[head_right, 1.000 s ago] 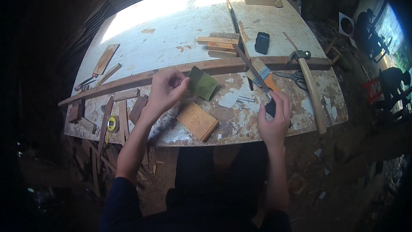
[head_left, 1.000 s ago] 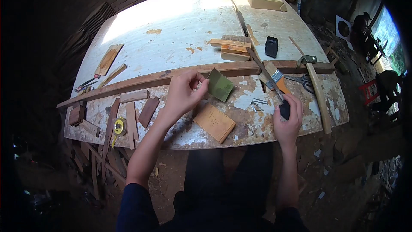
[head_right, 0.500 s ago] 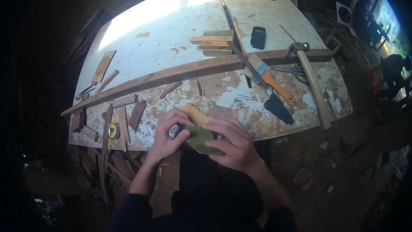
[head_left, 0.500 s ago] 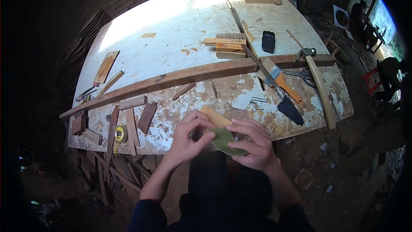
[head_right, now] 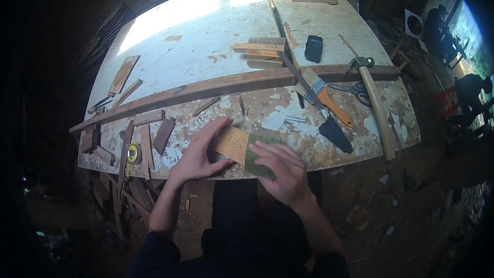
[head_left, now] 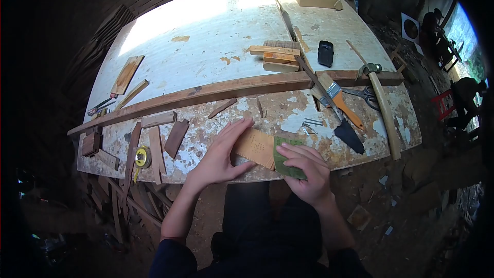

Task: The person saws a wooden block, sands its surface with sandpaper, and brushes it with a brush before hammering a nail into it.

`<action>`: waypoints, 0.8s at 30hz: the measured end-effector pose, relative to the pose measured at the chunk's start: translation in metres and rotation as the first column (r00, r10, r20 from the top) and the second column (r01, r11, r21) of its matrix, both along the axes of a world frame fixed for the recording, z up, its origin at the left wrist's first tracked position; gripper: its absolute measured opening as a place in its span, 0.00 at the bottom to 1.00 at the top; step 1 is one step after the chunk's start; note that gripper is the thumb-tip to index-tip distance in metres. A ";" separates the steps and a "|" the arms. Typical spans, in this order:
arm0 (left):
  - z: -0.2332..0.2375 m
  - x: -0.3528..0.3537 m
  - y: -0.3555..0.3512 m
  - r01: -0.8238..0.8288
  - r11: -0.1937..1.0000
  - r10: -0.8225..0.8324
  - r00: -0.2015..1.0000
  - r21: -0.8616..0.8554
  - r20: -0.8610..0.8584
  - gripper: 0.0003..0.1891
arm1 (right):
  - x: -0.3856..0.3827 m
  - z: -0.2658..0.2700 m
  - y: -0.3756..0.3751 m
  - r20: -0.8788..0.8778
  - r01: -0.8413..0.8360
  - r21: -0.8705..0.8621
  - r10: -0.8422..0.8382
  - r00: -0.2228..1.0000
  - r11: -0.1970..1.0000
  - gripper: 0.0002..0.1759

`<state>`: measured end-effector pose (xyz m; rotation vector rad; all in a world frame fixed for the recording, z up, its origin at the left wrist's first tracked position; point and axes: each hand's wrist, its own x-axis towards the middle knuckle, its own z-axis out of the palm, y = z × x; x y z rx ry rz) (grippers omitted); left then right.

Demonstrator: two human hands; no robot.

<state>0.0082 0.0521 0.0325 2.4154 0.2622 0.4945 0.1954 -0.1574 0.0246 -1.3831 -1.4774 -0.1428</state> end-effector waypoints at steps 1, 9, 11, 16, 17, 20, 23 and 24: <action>-0.003 0.000 -0.002 -0.008 1.000 0.008 1.000 -0.024 0.011 0.54 | -0.001 0.001 0.001 0.024 0.002 -0.002 -0.001 1.000 1.000 0.21; -0.027 0.005 -0.062 -0.439 0.887 0.420 0.896 0.145 0.143 0.67 | -0.013 -0.011 0.014 0.181 -0.035 -0.200 0.072 0.981 0.979 0.28; -0.033 0.001 -0.066 -0.445 0.886 0.411 0.884 0.128 0.224 0.68 | -0.014 -0.013 0.019 0.197 -0.101 -0.264 0.156 0.968 0.959 0.30; -0.032 -0.003 -0.063 -0.425 0.899 0.437 0.872 -0.105 0.219 0.72 | 0.010 -0.002 0.034 0.309 0.069 -0.374 0.054 0.950 0.925 0.34; -0.034 -0.001 -0.061 -0.417 0.899 0.437 0.869 -0.132 0.232 0.74 | 0.001 0.000 0.035 0.303 0.030 -0.384 0.096 0.948 0.923 0.34; -0.040 -0.005 -0.054 -0.403 0.901 0.433 0.868 -0.164 0.245 0.78 | -0.031 0.003 0.033 0.326 -0.125 -0.427 0.282 0.902 0.896 0.35; -0.036 -0.004 -0.061 -0.450 0.881 0.472 0.843 -0.144 0.258 0.78 | 0.000 0.007 0.043 0.284 -0.110 -0.442 0.256 0.924 0.890 0.36; -0.037 -0.003 -0.062 -0.451 0.880 0.475 0.841 -0.150 0.259 0.78 | 0.004 0.007 0.048 0.284 0.002 -0.460 0.145 0.948 0.888 0.37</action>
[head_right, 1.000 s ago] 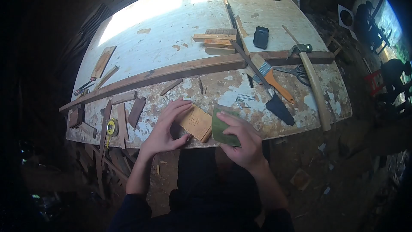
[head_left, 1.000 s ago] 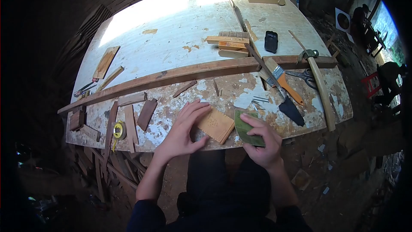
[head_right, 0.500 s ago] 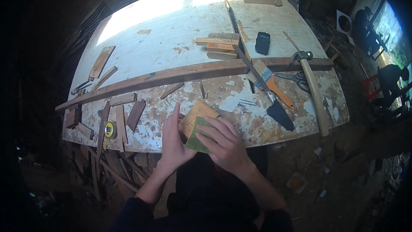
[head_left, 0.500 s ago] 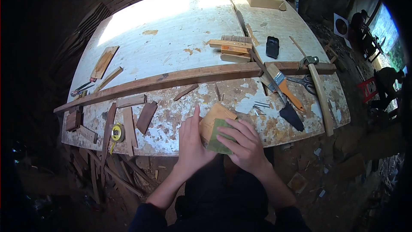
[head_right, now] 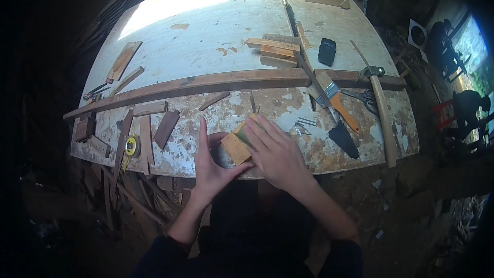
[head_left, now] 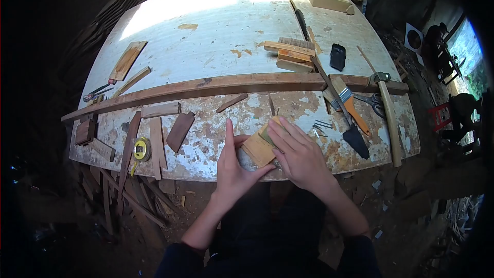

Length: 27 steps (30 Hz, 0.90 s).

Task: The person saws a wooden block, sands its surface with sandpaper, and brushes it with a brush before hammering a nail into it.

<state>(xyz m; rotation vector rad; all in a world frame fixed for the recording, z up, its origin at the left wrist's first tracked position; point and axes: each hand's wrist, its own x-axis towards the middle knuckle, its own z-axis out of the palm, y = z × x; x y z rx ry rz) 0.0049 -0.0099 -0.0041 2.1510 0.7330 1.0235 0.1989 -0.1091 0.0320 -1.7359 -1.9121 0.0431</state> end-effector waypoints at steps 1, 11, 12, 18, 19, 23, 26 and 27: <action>0.000 0.002 0.001 0.002 1.000 -0.002 1.000 -0.001 0.006 0.77 | -0.011 0.000 -0.001 0.061 0.029 0.000 -0.029 0.998 1.000 0.37; -0.004 0.002 0.003 -0.010 0.999 0.011 1.000 -0.048 0.029 0.81 | -0.015 0.013 -0.007 0.310 0.105 -0.083 -0.075 0.948 0.991 0.36; -0.004 0.002 0.002 -0.006 0.998 0.007 1.000 -0.063 0.028 0.81 | -0.018 0.008 -0.007 0.280 -0.049 -0.052 0.061 0.958 0.997 0.37; -0.006 0.007 0.001 -0.029 0.999 0.031 0.997 -0.033 0.072 0.80 | -0.001 0.002 0.007 0.101 0.060 -0.001 -0.059 0.993 0.998 0.34; -0.009 0.007 0.001 -0.032 0.999 0.034 0.998 -0.035 0.055 0.81 | -0.012 0.001 0.003 0.062 -0.032 -0.010 0.033 0.998 0.999 0.33; -0.013 0.002 0.000 -0.036 0.999 0.037 0.999 -0.033 0.031 0.77 | -0.027 0.002 0.000 -0.007 -0.151 -0.009 0.151 0.988 0.988 0.32; -0.004 0.005 -0.001 -0.026 0.999 0.027 0.999 -0.025 0.043 0.73 | -0.009 0.000 0.013 0.042 0.121 0.012 -0.122 0.992 0.993 0.33; -0.005 0.006 -0.001 -0.030 0.998 0.033 0.998 -0.052 0.045 0.76 | -0.022 0.000 0.008 0.074 0.063 0.024 -0.065 0.995 0.998 0.33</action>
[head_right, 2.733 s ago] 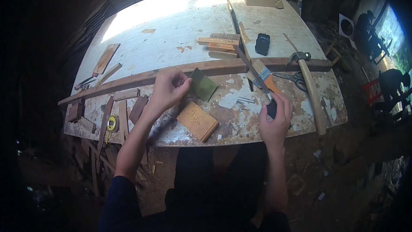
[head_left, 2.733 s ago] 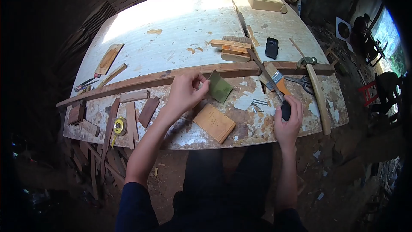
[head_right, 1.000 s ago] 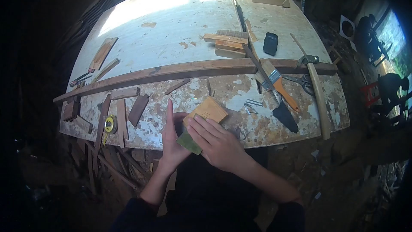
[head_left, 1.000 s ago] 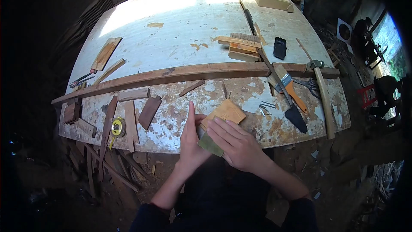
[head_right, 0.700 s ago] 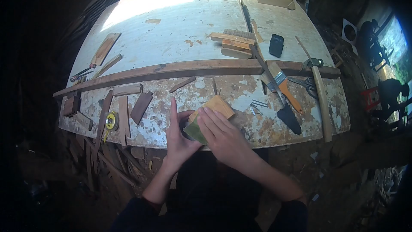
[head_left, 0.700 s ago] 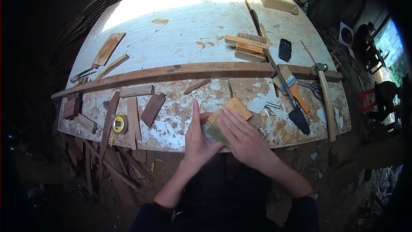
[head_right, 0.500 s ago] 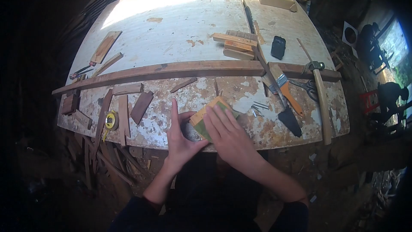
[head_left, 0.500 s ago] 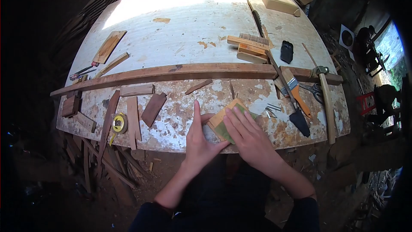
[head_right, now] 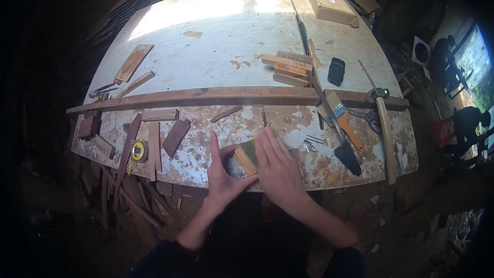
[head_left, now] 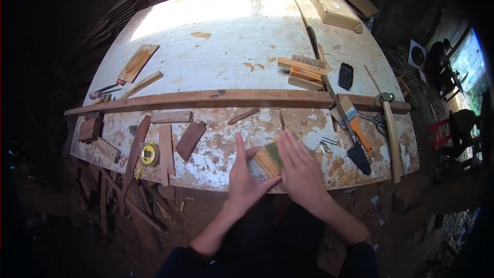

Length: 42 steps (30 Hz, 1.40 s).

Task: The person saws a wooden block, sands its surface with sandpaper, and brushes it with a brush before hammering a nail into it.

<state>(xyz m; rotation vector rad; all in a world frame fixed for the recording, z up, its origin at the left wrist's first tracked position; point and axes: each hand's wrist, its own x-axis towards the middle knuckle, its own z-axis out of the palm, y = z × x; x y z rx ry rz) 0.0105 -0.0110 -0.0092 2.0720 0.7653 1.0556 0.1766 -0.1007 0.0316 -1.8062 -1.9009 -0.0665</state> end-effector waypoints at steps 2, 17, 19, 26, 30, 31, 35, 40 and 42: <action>-0.010 -0.001 0.001 -0.007 0.999 0.007 1.000 -0.046 -0.001 0.82 | -0.031 -0.004 -0.008 0.063 -0.114 0.020 0.113 0.992 0.993 0.33; -0.009 -0.004 -0.004 -0.052 0.994 0.046 0.997 -0.093 -0.069 0.84 | -0.013 -0.003 -0.006 -0.046 -0.122 0.002 0.122 0.991 0.992 0.33; -0.008 -0.004 -0.001 -0.033 0.998 0.031 0.999 -0.044 -0.043 0.84 | -0.020 -0.005 -0.012 -0.013 -0.208 0.018 0.209 0.978 0.978 0.34; -0.018 -0.001 -0.003 -0.018 1.000 0.018 1.000 0.001 0.019 0.82 | -0.031 -0.007 -0.012 0.022 -0.160 0.007 0.160 0.987 0.987 0.33; -0.002 0.002 -0.004 -0.029 0.999 0.029 0.999 0.016 -0.018 0.82 | 0.010 0.004 0.004 -0.056 0.095 -0.017 -0.095 0.994 0.995 0.33; -0.005 0.002 -0.003 -0.014 1.000 0.014 1.000 -0.003 -0.004 0.83 | -0.003 0.000 0.000 0.005 0.084 -0.006 -0.084 0.996 0.996 0.33; -0.011 0.000 0.000 -0.004 1.000 0.005 1.000 0.015 -0.016 0.84 | -0.011 -0.007 -0.010 -0.130 -0.170 0.023 0.172 0.977 0.985 0.33; -0.009 0.001 -0.001 -0.020 1.000 0.020 0.999 -0.006 -0.035 0.84 | -0.013 -0.014 -0.011 0.047 -0.019 0.061 0.016 0.999 0.998 0.32; -0.013 0.000 -0.001 -0.019 0.999 0.018 0.999 -0.046 -0.032 0.84 | -0.011 -0.014 -0.016 0.009 -0.173 0.052 0.173 0.985 0.983 0.32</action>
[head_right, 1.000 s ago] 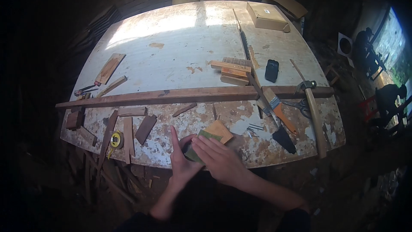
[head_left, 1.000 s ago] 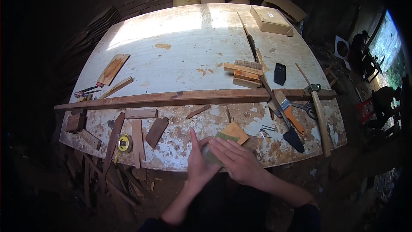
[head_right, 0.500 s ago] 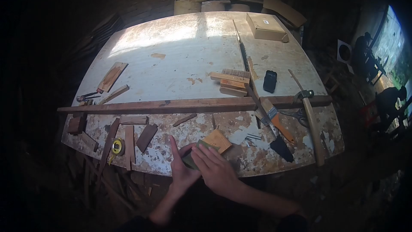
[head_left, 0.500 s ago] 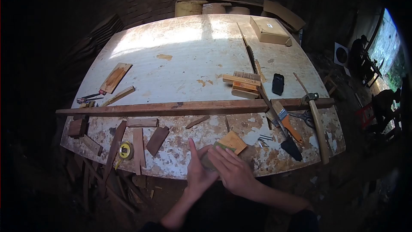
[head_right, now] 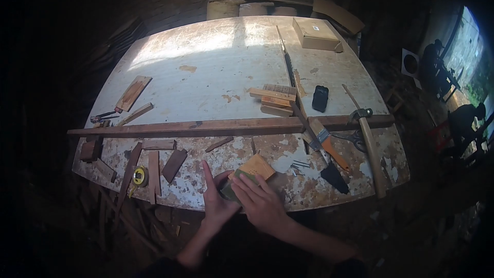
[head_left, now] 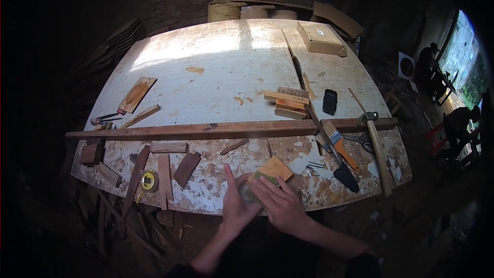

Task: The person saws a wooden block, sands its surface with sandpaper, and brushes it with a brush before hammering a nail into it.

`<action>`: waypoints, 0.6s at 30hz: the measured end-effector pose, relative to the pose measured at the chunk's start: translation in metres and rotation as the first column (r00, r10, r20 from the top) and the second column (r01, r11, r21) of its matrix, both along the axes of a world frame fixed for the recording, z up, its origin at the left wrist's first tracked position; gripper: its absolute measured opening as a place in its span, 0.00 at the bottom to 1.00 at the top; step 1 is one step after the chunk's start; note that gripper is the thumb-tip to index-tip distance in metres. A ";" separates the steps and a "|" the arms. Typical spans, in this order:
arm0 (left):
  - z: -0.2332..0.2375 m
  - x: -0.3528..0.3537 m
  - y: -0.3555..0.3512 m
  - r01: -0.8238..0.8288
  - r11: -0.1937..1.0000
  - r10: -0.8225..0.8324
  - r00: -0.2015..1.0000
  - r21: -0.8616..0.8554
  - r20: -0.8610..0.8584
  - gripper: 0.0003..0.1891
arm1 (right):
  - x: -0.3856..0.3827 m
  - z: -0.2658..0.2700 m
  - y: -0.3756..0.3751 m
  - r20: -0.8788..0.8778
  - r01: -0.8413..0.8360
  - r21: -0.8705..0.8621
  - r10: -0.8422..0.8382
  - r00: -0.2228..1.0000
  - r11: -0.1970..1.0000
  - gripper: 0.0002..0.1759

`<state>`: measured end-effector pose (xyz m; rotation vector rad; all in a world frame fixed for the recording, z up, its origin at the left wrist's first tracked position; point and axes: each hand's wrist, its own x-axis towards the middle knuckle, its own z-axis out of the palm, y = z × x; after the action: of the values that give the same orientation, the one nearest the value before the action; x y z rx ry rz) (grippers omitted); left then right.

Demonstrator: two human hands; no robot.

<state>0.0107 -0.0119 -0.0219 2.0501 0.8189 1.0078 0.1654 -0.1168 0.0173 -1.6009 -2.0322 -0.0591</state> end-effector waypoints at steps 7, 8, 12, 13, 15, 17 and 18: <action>0.001 0.000 0.000 0.004 1.000 -0.004 1.000 0.013 0.002 0.86 | 0.002 -0.002 -0.004 0.001 0.077 0.033 -0.077 0.997 0.997 0.30; 0.002 0.002 0.000 -0.001 1.000 0.001 1.000 0.027 0.001 0.87 | 0.007 0.000 -0.005 0.016 0.030 0.028 -0.030 0.999 0.999 0.30; 0.005 0.001 -0.001 -0.007 0.999 0.007 1.000 0.040 -0.013 0.87 | 0.006 -0.002 -0.007 0.055 0.148 0.000 -0.148 0.988 0.989 0.33; 0.003 0.000 0.000 -0.002 1.000 0.002 1.000 0.018 -0.010 0.87 | 0.001 -0.005 -0.009 0.059 0.140 0.001 -0.140 0.988 0.990 0.34; -0.003 -0.003 0.001 0.014 0.999 -0.014 1.000 -0.033 -0.006 0.87 | 0.004 -0.005 -0.009 0.030 0.091 -0.001 -0.091 0.995 0.996 0.34; 0.003 0.000 -0.001 -0.001 1.000 0.001 1.000 0.009 -0.021 0.87 | 0.026 0.008 0.000 0.022 0.208 -0.020 -0.208 0.978 0.978 0.34; 0.005 0.001 -0.002 -0.015 0.999 0.016 1.000 0.031 -0.024 0.86 | 0.021 0.006 -0.001 0.033 0.198 -0.013 -0.197 0.980 0.980 0.34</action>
<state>0.0121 -0.0139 -0.0172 2.0886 0.8385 1.0113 0.1864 -0.1176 0.0235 -1.8183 -1.8949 -0.1417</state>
